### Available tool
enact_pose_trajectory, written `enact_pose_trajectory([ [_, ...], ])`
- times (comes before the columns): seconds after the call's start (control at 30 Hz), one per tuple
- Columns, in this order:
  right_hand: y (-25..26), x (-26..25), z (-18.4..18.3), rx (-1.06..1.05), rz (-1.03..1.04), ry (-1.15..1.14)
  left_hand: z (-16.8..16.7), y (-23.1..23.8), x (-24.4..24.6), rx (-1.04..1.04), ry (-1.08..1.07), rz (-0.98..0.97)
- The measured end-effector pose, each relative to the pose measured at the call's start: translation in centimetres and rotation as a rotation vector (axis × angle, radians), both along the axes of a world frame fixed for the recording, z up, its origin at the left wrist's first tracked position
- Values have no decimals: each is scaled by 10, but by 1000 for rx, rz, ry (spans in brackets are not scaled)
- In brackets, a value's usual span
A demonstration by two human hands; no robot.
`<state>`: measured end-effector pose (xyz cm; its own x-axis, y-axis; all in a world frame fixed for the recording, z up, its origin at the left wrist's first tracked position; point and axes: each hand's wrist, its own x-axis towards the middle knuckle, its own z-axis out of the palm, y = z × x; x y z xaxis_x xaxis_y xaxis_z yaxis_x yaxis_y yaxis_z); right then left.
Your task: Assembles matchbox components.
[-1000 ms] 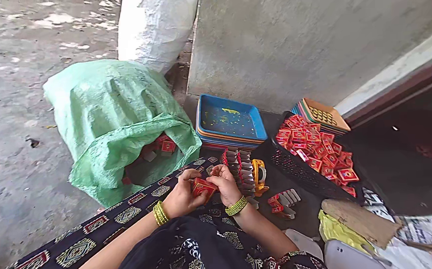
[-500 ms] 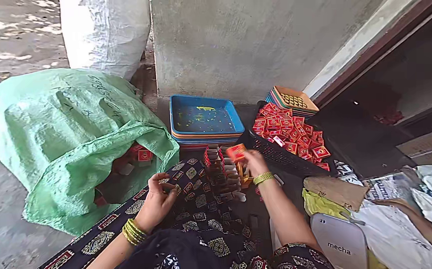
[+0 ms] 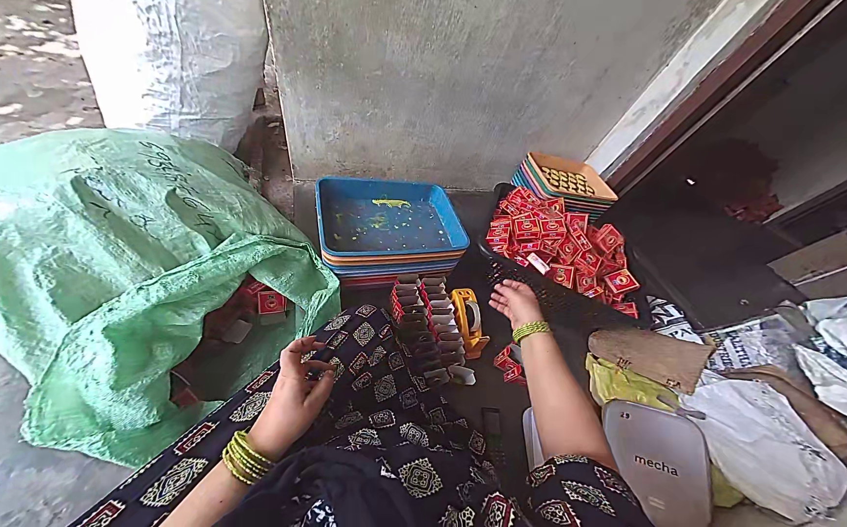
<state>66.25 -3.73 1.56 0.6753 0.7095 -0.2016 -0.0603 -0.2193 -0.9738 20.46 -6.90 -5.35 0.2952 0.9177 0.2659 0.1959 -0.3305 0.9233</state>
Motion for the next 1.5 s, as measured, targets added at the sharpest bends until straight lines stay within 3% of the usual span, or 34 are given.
enact_pose_trajectory([
  [0.2,-28,-1,-56,-264,12,-68,3,0,-1,-41,9,-29],
  [0.33,-36,21,-70,-411,70,-324,2,0,-2,-55,29,-38],
  [0.47,-30,51,-46,-584,129,-885,-2,0,-2,-24,42,-55],
  [0.53,-25,77,-29,-619,32,-1041,-3,-1,-3,-16,48,-53],
  [0.63,-17,138,-20,-729,-117,-1096,-6,-1,-6,-24,49,-32],
  [0.77,-16,201,-28,-910,38,-1115,-13,2,-4,-32,60,14],
  [0.93,-1,222,-47,-856,54,-1309,-22,5,5,-40,110,38],
  [1.2,15,221,-54,-791,30,-1405,-31,13,11,-76,113,67],
  [1.37,72,185,-57,-712,-82,-1351,-30,19,19,-89,152,44],
  [1.5,148,156,-53,-656,-147,-1232,-26,19,20,-97,164,46],
])
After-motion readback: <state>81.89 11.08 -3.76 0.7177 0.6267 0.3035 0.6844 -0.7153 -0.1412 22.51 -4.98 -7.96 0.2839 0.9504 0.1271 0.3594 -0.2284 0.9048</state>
